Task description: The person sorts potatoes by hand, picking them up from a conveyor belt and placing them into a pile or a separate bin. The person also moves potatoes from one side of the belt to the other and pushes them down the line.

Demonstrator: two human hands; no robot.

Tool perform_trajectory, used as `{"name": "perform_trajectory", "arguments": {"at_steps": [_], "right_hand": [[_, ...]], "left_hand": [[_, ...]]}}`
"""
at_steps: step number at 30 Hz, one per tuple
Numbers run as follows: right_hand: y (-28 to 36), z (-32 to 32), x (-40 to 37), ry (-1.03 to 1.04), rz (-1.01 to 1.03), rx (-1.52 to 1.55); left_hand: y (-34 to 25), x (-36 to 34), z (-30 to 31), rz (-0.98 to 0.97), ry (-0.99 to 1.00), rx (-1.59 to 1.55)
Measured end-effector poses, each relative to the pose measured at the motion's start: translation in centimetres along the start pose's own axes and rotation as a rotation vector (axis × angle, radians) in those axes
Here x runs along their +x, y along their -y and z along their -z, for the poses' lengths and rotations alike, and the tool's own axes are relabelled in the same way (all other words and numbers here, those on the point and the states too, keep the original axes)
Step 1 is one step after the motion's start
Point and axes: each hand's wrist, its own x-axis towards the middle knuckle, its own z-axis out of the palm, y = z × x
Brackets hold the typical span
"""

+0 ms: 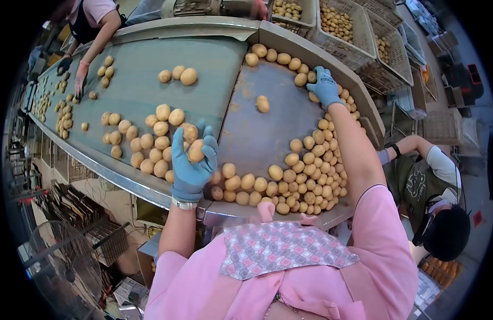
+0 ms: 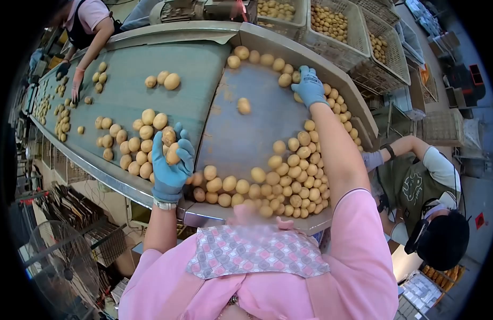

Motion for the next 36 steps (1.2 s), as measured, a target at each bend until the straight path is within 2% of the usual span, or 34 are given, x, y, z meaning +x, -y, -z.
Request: {"name": "perform_trajectory", "arguments": {"at_steps": [3, 6, 8, 9, 10, 11, 13, 14, 16, 17, 19, 21, 22, 23, 25, 26, 27, 28, 29, 30, 31, 33, 35, 36], "right_hand": [[-1.6, -0.7, -0.6, 0.011, 0.017, 0.123], [-0.8, -1.1, -3.2, -0.201, 0.052, 0.226], [3.4, -0.2, -6.3, -0.38, 0.089, 0.387], [5.0, -0.1, -7.6, -0.304, 0.155, 0.476], [7.7, 0.0, -9.7, -0.326, 0.234, 0.576], [10.7, 1.1, -11.5, -0.222, 0.366, 0.649], [17.5, 3.2, -14.8, -0.172, 0.592, 0.646], [20.3, 3.7, -16.0, -0.16, 0.666, 0.643], [23.5, 5.0, -18.5, -0.138, 0.76, 0.591], [24.6, 6.0, -19.3, -0.126, 0.795, 0.557], [25.2, 6.8, -20.1, -0.168, 0.752, 0.656], [22.8, 5.5, -22.5, -0.175, 0.694, 0.693], [21.6, 5.3, -24.1, -0.14, 0.691, 0.698], [20.8, 5.8, -25.8, -0.042, 0.741, 0.676], [19.0, 6.1, -27.5, 0.344, 1.113, 0.291], [17.9, 5.2, -27.7, 0.281, 1.132, 0.165], [16.5, 3.5, -27.9, 0.229, 1.143, 0.044], [15.5, 3.2, -27.3, 0.091, 1.126, 0.054], [14.6, 2.9, -26.7, -0.044, 1.099, 0.065], [13.4, 1.5, -25.0, 0.18, 0.741, 0.088], [11.8, 1.0, -24.1, 0.019, 0.616, 0.228], [10.7, -1.5, -23.8, -0.367, 0.408, 0.256], [12.6, 1.4, -25.7, -0.122, 0.573, 0.362], [13.5, 1.6, -27.8, -0.082, 0.653, 0.246]], "left_hand": [[-0.3, 0.4, 0.4, -0.001, 0.041, -0.055], [-0.6, 0.4, 0.5, -0.074, 0.038, 0.014], [0.0, 0.8, 0.0, -0.081, 0.056, -0.118], [0.9, 0.5, -0.8, -0.128, 0.078, 0.091], [1.3, 0.8, -0.6, -0.148, 0.094, 0.196], [1.4, 0.5, -0.9, -0.104, 0.086, 0.128], [1.2, -0.5, -0.2, -0.224, 0.137, 0.565], [1.2, -0.3, 1.3, -0.385, 0.165, 1.069], [0.7, 0.1, 0.7, -0.315, 0.209, 0.868], [0.4, 0.0, 0.4, -0.083, 0.246, 0.176], [1.0, -1.3, -0.5, -0.27, 0.241, 0.272], [1.7, -3.6, -1.5, -0.582, 0.19, 0.621], [2.1, -5.7, -2.1, -0.789, 0.133, 0.925], [2.3, -7.9, -2.8, -0.989, 0.065, 1.232], [1.9, -11.5, -3.7, -1.167, 0.174, 1.351], [1.5, -13.4, -3.8, -1.138, 0.346, 1.155], [0.5, -15.3, -2.3, -0.956, 0.304, 0.699], [-0.5, -17.3, -0.9, -0.847, 0.252, 0.188], [-1.8, -18.6, 2.5, -0.922, 0.284, 0.104], [-3.1, -20.0, 6.0, -0.997, 0.321, 0.022], [-3.8, -21.4, 8.8, -1.079, 0.235, -0.033], [-5.5, -23.8, 14.5, -1.222, 0.088, -0.129], [-8.4, -25.4, 21.8, -1.336, -0.077, -0.23], [-10.0, -26.0, 25.4, -1.38, -0.155, -0.277]]}}
